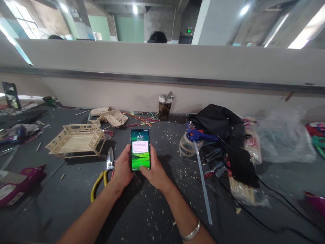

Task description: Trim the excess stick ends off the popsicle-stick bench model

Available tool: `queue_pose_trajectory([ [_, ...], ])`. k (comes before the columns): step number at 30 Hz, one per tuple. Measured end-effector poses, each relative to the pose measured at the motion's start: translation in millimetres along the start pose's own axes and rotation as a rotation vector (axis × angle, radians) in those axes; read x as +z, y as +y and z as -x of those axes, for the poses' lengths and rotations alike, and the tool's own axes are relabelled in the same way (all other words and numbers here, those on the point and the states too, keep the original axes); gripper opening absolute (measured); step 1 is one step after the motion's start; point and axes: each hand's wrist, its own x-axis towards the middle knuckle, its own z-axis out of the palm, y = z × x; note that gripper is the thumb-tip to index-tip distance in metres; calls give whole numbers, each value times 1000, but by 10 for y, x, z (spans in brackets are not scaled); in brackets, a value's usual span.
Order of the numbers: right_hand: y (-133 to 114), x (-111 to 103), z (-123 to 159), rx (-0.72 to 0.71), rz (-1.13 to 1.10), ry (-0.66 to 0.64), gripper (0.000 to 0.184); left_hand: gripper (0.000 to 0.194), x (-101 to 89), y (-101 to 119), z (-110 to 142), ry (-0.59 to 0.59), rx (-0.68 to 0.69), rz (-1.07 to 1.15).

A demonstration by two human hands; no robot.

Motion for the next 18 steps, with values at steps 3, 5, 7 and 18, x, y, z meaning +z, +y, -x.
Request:
queue_pose_trajectory([
  [3, 5, 25, 1, 40, -167, 14, 58, 32, -1, -5, 14, 27, -15, -3],
  [5, -15, 44, 5, 58, -245, 27, 50, 31, -5, -13, 22, 35, -17, -6],
  [7, -34, 60, 9, 66, -272, 46, 49, 32, -8, -21, 27, 25, -27, -6],
  [18, -64, 14, 18, 25, -148, -9, 79, 34, 9, -25, 9, 18, -2, -15],
])
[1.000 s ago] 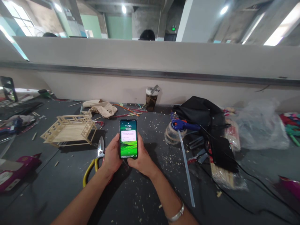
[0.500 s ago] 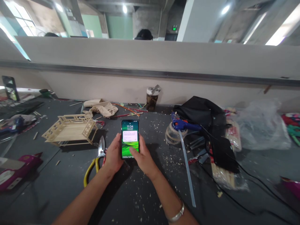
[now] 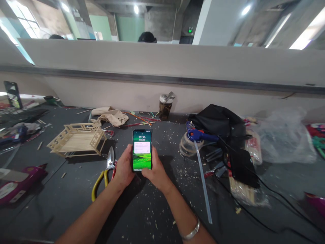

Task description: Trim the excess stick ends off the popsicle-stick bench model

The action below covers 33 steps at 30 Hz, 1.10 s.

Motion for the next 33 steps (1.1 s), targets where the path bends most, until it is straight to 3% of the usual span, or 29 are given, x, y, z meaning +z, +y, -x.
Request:
queue_pose_trajectory([
  [5, -59, -65, -8, -103, 132, -97, 93, 34, -21, -9, -19, -3, 26, -22],
  [8, -17, -74, -21, -94, 162, -57, 89, 32, -26, -18, -21, 6, 38, -26],
  [13, 91, -18, -40, 4, 32, 66, 46, 37, -2, -16, 9, -11, -40, -11],
  [15, 100, -2, -38, 49, -50, 64, 40, 39, 7, -16, 16, -4, -74, -12],
  [17, 84, -5, -30, 62, -62, 41, 46, 38, 7, -23, 12, 16, -62, -17],
  [21, 12, -40, -13, 10, 91, 25, 80, 34, -14, -40, -10, 46, 19, -27],
  [23, -10, -51, -11, -2, 126, 18, 83, 34, -21, -40, -15, 46, 24, -29],
  [27, 24, -45, -17, 12, 48, 23, 66, 37, -6, -34, -2, 25, -20, -14],
  [33, 100, -5, -27, 84, 9, 149, 36, 39, 29, -66, 41, 14, -51, -9],
])
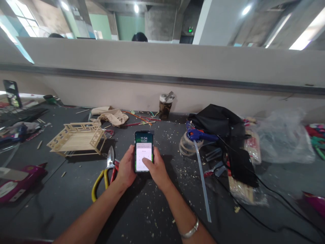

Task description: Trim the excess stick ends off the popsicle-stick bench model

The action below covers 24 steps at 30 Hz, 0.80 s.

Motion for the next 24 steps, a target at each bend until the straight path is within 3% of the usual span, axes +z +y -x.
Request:
queue_pose_trajectory([
  [7, 15, 40, 2, 54, -26, 78, 24, 41, 4, -41, 18, 14, 24, -23],
  [15, -28, 38, 17, 18, 68, 94, 25, 38, -16, -54, 11, 38, 52, -21],
  [24, -14, 27, 21, -10, 28, 51, 29, 36, -10, -50, 16, 44, 57, -14],
])
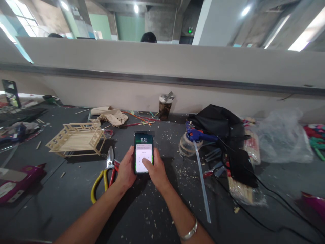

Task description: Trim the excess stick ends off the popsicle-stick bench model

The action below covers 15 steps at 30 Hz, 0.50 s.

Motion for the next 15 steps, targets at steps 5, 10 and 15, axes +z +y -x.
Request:
queue_pose_trajectory([
  [5, -11, 20, 6, 24, 0, 28, 25, 38, -16, -13, -9, -14, 15, -14],
  [10, -34, 29, 9, 43, -22, 29, 27, 38, -15, -4, -8, -24, -7, -19],
  [15, -23, 26, 11, 36, -2, 33, 26, 36, -12, -2, -10, -11, 14, -22],
])
